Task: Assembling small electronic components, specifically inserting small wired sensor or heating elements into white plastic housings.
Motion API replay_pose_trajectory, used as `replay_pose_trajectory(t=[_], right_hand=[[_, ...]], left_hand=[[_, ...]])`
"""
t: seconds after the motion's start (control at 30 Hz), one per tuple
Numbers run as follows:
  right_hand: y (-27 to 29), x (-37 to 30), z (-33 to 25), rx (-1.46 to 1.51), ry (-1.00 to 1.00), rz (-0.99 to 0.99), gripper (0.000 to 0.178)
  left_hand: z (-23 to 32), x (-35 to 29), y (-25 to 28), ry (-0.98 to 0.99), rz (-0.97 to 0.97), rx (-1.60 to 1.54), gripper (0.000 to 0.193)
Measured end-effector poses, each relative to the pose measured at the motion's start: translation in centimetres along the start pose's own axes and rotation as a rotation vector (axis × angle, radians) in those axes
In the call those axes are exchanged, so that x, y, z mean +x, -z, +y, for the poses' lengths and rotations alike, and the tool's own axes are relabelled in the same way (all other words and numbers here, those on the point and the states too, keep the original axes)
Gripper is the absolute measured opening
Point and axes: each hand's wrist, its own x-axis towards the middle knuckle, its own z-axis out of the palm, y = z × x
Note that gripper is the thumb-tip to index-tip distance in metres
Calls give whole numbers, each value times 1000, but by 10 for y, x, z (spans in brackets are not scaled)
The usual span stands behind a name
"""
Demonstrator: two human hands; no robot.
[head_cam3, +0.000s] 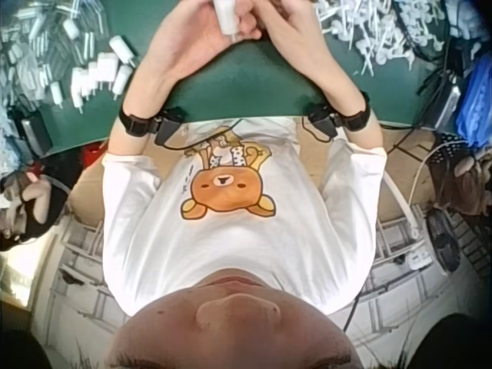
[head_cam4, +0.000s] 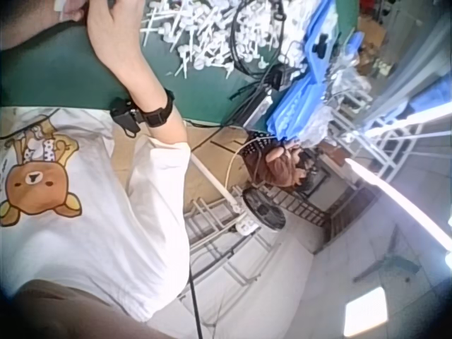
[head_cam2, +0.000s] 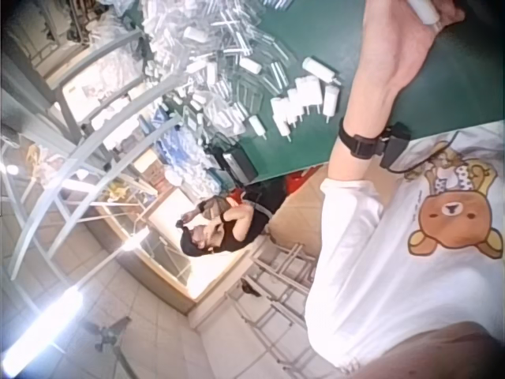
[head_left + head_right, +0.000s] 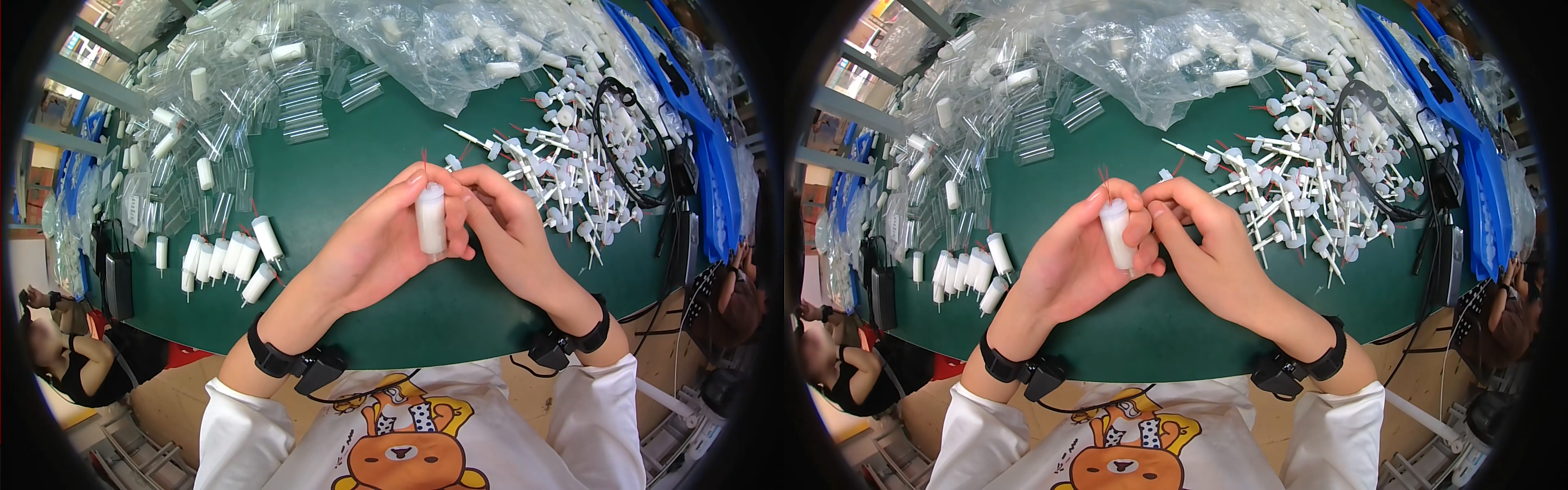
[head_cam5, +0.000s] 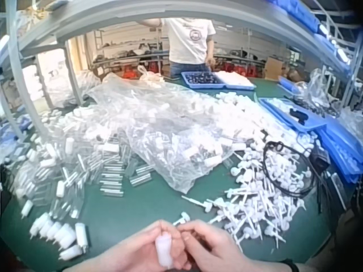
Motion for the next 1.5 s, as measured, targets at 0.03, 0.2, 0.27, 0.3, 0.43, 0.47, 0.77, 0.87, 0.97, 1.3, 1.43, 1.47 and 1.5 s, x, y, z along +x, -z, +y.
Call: replay_pose_trajectory(t=[0.03,0.2,0.27,0.3,0.43,0.47,0.77,0.87,0.97,1.3,1.43,1.47,1.5], right_hand=[[0,1,3,-32,62,15,14],[-1,4,13,-106,203,47,15],[-1,4,13,-102,197,41,15],[0,4,14,-101,193,38,14],[0,4,16,-120,195,25,14],[0,3,14,-128,191,23,14],[-1,4,14,-133,203,22,14],[-1,4,16,-130,201,31,13],[0,3,14,-133,190,28,13],[1,2,12,-36,106,20,13],[-1,2,8,-39,85,36,14],[-1,2,9,-45,104,41,14],[-1,3,11,-49,121,45,14]], left_hand=[[2,0,2,27,-21,-36,29],[5,-1,12,88,-146,-126,21],[6,-3,11,91,-141,-78,19],[6,-4,10,94,-139,-55,18],[8,-4,12,126,-88,-112,12],[8,-3,15,121,-91,-113,12],[6,-1,23,127,-123,-192,20],[5,-1,16,140,-115,-226,35],[5,-1,14,154,-113,-242,49],[5,-2,-5,75,-13,-21,44],[0,-2,3,23,-152,-41,25],[0,-2,7,22,-227,-61,21],[0,-2,10,20,-300,-83,18]])
